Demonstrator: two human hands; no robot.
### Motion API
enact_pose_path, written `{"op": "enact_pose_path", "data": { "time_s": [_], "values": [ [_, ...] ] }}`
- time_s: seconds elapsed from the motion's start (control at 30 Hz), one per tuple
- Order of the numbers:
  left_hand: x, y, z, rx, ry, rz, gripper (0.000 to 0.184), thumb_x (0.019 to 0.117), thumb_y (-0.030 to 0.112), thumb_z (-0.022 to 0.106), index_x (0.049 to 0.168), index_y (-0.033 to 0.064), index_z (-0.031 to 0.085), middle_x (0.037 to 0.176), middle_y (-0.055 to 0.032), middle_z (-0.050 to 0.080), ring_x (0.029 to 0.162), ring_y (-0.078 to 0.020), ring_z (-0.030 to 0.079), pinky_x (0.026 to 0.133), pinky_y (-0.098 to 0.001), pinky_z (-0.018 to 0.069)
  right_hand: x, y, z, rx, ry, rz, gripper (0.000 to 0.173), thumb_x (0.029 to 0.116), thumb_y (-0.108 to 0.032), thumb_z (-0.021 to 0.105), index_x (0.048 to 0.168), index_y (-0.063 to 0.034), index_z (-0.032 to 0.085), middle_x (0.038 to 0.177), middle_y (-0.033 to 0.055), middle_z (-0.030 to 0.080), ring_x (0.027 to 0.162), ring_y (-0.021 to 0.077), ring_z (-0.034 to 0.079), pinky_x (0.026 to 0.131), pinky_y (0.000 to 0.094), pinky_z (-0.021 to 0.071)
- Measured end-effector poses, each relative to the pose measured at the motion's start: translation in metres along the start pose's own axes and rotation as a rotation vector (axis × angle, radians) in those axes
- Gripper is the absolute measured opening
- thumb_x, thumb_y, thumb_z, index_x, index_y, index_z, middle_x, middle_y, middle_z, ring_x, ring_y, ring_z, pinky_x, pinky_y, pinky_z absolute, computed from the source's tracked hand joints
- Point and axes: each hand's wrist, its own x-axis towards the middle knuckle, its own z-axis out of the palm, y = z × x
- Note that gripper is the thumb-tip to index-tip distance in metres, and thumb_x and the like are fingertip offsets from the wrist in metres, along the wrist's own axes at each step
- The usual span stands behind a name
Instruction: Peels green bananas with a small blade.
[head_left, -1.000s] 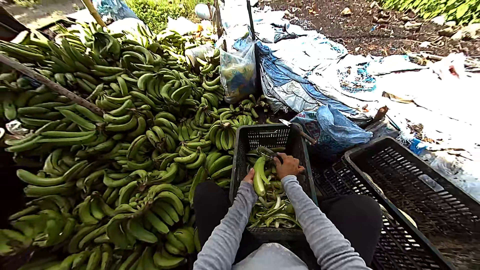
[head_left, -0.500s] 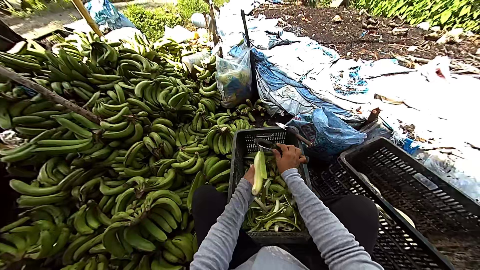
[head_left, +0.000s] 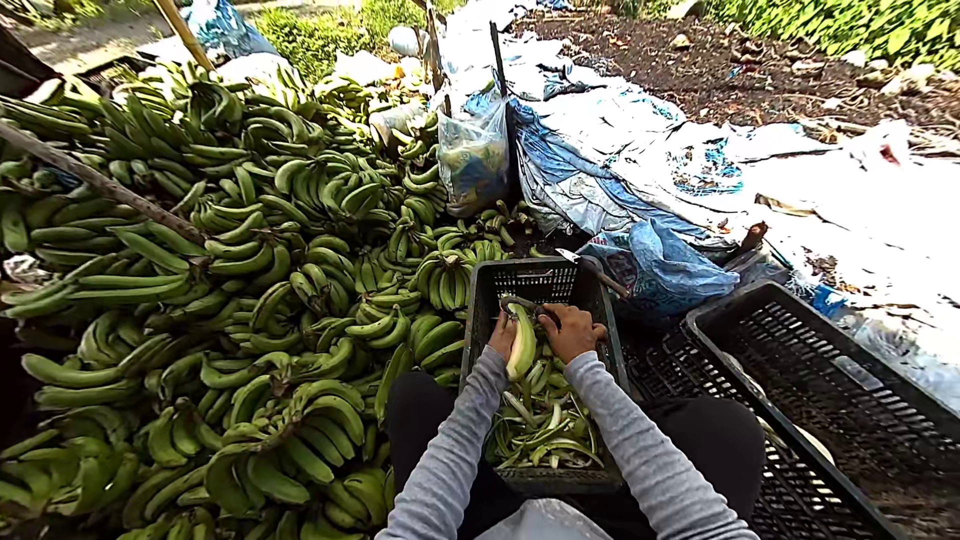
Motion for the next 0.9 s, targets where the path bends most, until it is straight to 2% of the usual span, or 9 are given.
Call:
{"op": "enact_pose_path", "data": {
  "time_s": [0.1,0.17,0.23,0.33,0.47,0.67,0.73,0.83,0.9],
  "values": [
    [-0.007,-0.015,-0.007,-0.044,-0.244,0.014,0.064,0.1027,0.010,0.034,0.157,-0.0084,0.006,0.139,-0.0224,0.052,0.103,-0.0106,0.067,0.092,-0.0278,0.0549,0.038,-0.008,-0.024,-0.100,-0.020,-0.050,0.042,0.1051,-0.042,0.057,0.139,-0.0187,0.065,0.136,0.0223,0.061,0.132,0.0469,0.048,0.107,0.0721,0.0269],
    [-0.006,-0.011,-0.001,-0.084,0.125,-0.053,0.055,0.1081,0.008,0.023,0.158,-0.0052,0.003,0.138,-0.0269,0.048,0.100,-0.0175,0.066,0.089,-0.0306,0.0546,0.023,-0.011,-0.012,-0.071,-0.013,-0.078,0.043,0.1058,-0.043,0.055,0.140,-0.0184,0.063,0.135,0.0213,0.062,0.131,0.0455,0.050,0.106,0.0700,0.0289],
    [0.007,0.001,0.005,-0.195,0.549,-0.171,0.053,0.1136,0.016,0.020,0.160,-0.0033,0.003,0.160,-0.0301,0.027,0.139,-0.0295,0.045,0.116,-0.0359,0.0355,-0.012,-0.003,0.021,0.016,0.012,-0.069,0.044,0.1049,-0.040,0.055,0.139,-0.0156,0.065,0.131,0.0225,0.064,0.129,0.0472,0.052,0.104,0.0708,0.0310],
    [0.036,-0.004,0.008,-0.358,1.068,-0.243,0.052,0.1126,0.019,0.038,0.152,-0.0129,0.028,0.151,-0.0358,0.040,0.138,-0.0386,0.045,0.114,-0.0440,0.0357,-0.057,0.018,0.059,0.129,0.111,-0.025,0.041,0.1026,-0.034,0.060,0.134,-0.0099,0.068,0.127,0.0245,0.066,0.125,0.0522,0.054,0.098,0.0741,0.0337],
    [0.022,0.009,0.018,-0.229,0.814,-0.331,0.050,0.1141,0.023,0.031,0.150,-0.0123,0.033,0.151,-0.0338,0.040,0.140,-0.0383,0.044,0.116,-0.0469,0.0343,-0.050,0.020,0.057,0.126,0.258,-0.148,0.038,0.1011,-0.032,0.060,0.128,-0.0084,0.072,0.121,0.0248,0.069,0.121,0.0540,0.056,0.094,0.0755,0.0349],
    [-0.007,-0.004,-0.009,-0.105,-0.304,0.101,0.063,0.0974,0.016,0.043,0.150,-0.0133,0.024,0.124,-0.0079,0.064,0.102,-0.0035,0.066,0.094,-0.0260,0.0538,0.051,-0.010,-0.028,-0.254,-0.184,-0.071,0.046,0.1096,-0.046,0.043,0.143,-0.0217,0.062,0.137,0.0192,0.064,0.135,0.0421,0.051,0.115,0.0678,0.0211],
    [-0.009,-0.012,-0.009,-0.203,-0.214,0.078,0.062,0.0994,0.016,0.037,0.151,-0.0128,0.018,0.108,-0.0059,0.068,0.085,-0.0087,0.069,0.080,-0.0290,0.0587,0.050,-0.008,-0.030,-0.225,-0.182,-0.091,0.045,0.1094,-0.046,0.043,0.142,-0.0225,0.062,0.137,0.0172,0.064,0.134,0.0397,0.052,0.114,0.0668,0.0227],
    [0.006,0.004,0.005,-0.411,0.479,-0.221,0.048,0.1142,0.031,0.018,0.134,-0.0031,0.045,0.095,-0.0161,0.063,0.075,-0.0187,0.063,0.069,-0.0341,0.0543,0.001,0.012,0.014,0.017,0.038,-0.268,0.041,0.1059,-0.036,0.052,0.135,-0.0125,0.068,0.127,0.0233,0.067,0.125,0.0474,0.057,0.104,0.0715,0.0321],
    [0.016,0.016,0.003,-0.498,0.650,-0.360,0.052,0.1145,0.031,0.019,0.144,-0.0070,0.038,0.131,-0.0261,0.052,0.107,-0.0270,0.056,0.094,-0.0411,0.0472,-0.034,0.032,0.051,0.136,0.196,-0.333,0.040,0.1017,-0.032,0.055,0.127,-0.0055,0.072,0.119,0.0257,0.069,0.118,0.0538,0.058,0.094,0.0755,0.0370]
  ]
}}
